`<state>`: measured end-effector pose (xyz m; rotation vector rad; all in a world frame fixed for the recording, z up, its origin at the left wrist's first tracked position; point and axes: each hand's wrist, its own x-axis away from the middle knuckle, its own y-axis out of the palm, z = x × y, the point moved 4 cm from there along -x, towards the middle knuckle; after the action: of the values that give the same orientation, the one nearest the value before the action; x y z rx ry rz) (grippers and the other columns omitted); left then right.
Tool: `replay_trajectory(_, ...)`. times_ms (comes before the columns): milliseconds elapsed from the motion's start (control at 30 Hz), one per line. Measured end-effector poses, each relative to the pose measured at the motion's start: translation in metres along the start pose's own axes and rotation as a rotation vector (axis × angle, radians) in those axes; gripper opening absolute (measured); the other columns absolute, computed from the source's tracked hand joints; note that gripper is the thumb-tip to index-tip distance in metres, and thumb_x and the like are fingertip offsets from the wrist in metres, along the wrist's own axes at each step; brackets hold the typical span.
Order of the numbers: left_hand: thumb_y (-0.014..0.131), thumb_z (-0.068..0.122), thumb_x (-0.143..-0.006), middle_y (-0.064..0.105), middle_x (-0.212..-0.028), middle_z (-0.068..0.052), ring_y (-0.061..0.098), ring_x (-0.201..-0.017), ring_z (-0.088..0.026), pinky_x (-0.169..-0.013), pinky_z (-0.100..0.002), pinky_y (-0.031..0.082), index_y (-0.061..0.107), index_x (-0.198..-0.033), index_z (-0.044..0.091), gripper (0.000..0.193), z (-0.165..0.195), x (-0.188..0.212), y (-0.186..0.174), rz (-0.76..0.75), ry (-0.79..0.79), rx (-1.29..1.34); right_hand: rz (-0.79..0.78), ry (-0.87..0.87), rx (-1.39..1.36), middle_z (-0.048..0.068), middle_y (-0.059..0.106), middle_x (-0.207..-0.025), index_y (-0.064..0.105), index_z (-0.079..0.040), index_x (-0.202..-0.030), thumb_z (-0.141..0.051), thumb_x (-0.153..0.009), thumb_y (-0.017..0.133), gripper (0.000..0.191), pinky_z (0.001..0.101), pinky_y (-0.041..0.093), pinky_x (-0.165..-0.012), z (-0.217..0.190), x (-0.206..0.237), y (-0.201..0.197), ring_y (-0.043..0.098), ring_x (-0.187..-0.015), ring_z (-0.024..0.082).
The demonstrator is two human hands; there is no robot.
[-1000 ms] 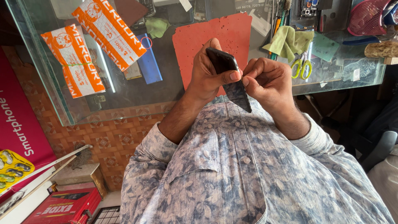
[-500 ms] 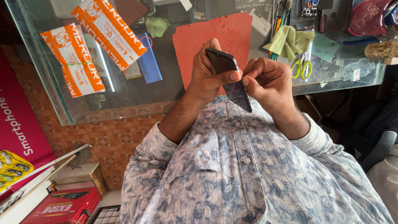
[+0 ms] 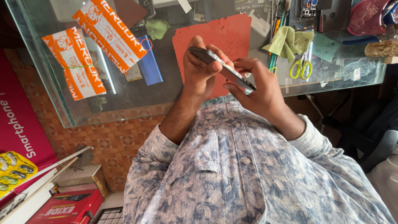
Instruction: The person is repairing a smartphone by hand. They connect a ribbon cable to the motherboard, place a battery into the chassis, and then repeatedly handle a small black component, attempting to fit it into the device's internal assembly.
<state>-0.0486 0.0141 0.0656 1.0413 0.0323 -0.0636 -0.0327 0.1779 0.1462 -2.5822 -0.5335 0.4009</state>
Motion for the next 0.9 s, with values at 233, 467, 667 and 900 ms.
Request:
replay_trajectory(233,0.095,0.031,-0.079,0.062,-0.135,-0.012,0.056,-0.144,-0.031,-0.119,-0.050,0.048,0.052,-0.105,0.012,0.054,0.029,-0.001,-0.015,-0.321,0.137,-0.406,-0.027,-0.241,0.306,0.019,0.066,-0.133,0.057,0.004,-0.119,0.008,-0.087,0.068,0.034,0.0475,0.056,-0.100,0.038,-0.007,0.017,0.067,-0.120,0.040)
replay_trajectory(467,0.087,0.057,-0.076,0.059,-0.142,-0.017,0.057,-0.131,-0.035,-0.111,-0.051,0.046,0.067,-0.116,0.003,0.070,0.075,0.004,-0.024,-0.420,0.295,-1.521,-0.024,-0.399,0.542,0.020,0.060,-0.133,0.063,0.004,-0.110,-0.006,-0.084,0.068,0.028,0.0567,0.043,-0.115,0.064,-0.020,0.043,0.056,-0.130,0.038)
replay_trajectory(667,0.089,0.036,-0.087,0.065,-0.140,-0.013,0.060,-0.125,-0.034,-0.107,-0.047,0.047,0.074,-0.113,0.005,0.043,0.069,0.009,-0.027,-0.522,0.326,-1.882,0.002,-0.395,0.598,0.016,0.060,-0.136,0.068,0.005,-0.122,-0.011,-0.087,0.072,0.039,0.0525,0.039,-0.121,0.062,-0.024,0.061,0.052,-0.136,0.032)
replay_trajectory(900,0.091,0.029,-0.085,0.064,-0.141,-0.016,0.059,-0.123,-0.038,-0.105,-0.049,0.049,0.075,-0.115,0.005,0.041,0.064,0.011,-0.035,-0.576,0.405,-1.899,0.116,-0.485,0.588,0.019,0.070,-0.109,0.070,0.004,-0.101,-0.037,-0.083,0.074,0.045,0.0501,0.059,-0.091,0.073,0.030,-0.042,0.069,-0.105,0.037)
